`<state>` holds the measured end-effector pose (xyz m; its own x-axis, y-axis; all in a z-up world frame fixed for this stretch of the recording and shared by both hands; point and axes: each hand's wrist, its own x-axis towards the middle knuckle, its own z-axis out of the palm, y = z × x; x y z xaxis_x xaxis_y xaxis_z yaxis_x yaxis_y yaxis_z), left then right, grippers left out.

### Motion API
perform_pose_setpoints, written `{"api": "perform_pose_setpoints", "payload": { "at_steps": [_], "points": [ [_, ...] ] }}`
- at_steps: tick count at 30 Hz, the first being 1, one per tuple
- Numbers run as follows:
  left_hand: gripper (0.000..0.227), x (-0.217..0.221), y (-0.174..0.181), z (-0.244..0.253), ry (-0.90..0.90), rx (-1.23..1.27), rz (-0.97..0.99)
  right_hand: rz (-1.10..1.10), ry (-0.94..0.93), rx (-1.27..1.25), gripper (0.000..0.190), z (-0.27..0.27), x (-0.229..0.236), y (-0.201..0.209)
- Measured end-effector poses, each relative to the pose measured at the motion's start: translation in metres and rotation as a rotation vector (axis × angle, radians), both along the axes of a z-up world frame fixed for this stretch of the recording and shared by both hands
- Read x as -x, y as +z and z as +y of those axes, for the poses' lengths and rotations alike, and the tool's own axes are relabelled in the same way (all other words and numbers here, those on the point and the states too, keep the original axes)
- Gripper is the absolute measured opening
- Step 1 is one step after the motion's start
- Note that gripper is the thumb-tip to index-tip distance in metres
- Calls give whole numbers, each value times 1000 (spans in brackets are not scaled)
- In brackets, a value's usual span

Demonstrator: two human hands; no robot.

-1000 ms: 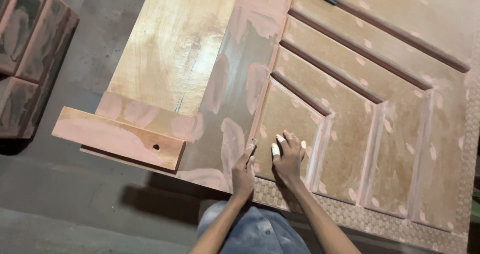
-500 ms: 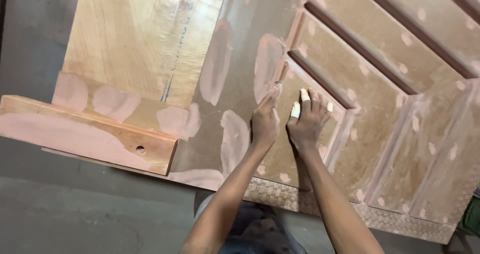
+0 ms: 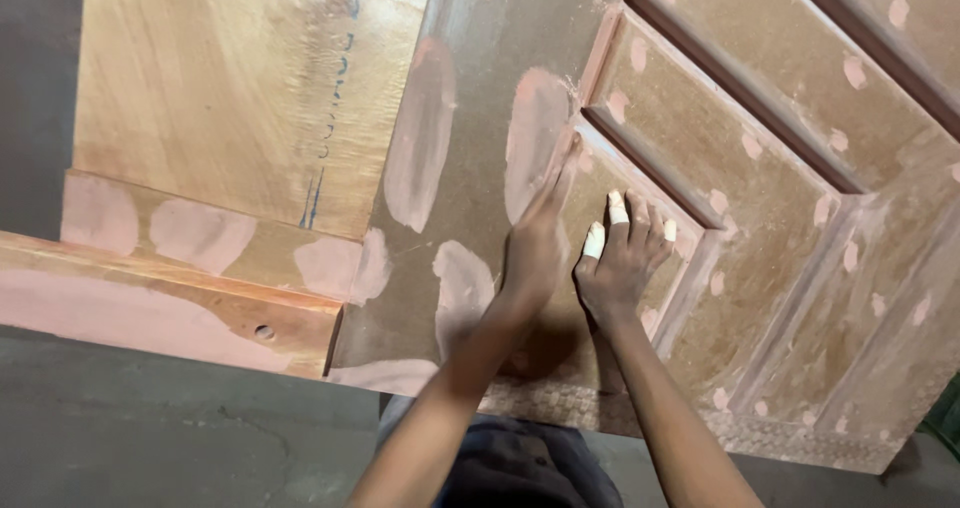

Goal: The person sands the surface of a large wooden door using a sanding block. They move the block back and forth across the flat panels and along the raised edges, applying even pressure to smooth the wood.

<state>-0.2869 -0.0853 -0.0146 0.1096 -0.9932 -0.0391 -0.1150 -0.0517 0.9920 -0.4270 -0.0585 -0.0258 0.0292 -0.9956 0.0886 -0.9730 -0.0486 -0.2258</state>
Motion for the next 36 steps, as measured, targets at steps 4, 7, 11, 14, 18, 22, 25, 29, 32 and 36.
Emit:
{"api": "perform_pose_setpoints", "payload": {
  "at_steps": [4, 7, 11, 14, 18, 22, 25, 29, 32, 36],
  "points": [
    [67, -2, 4, 22, 49, 19, -81, 14, -8, -14, 46, -2, 1, -2],
    [67, 12, 2, -30, 35, -2, -48, 6, 18, 9, 52, -5, 0, -2],
    [64, 10, 4, -40, 31, 31, -25, 49, 4, -34, 51, 2, 4, -2],
    [60, -2, 12, 9, 15, 8, -105, 56, -5, -22, 49, 0, 1, -3],
    [52, -2, 16, 30, 16, -94, -223, 47, 4, -17, 45, -1, 0, -1],
    [54, -6, 20, 20, -12, -41, -195, 51, -1, -11, 47, -1, -1, 2],
    [48, -1, 18, 2, 36, -84, -125, 53, 0, -1, 47, -3, -4, 3],
    [53, 11, 11, -30, 121, -24, 52, 67, 20, 16, 49, -5, 0, 1],
    [49, 12, 4, -39, 133, -42, 119, 74, 13, 19, 49, -1, -1, 1],
    [54, 3, 11, -1, 120, -21, 47, 81, 26, 5, 50, -3, -1, 2]
  ]
}}
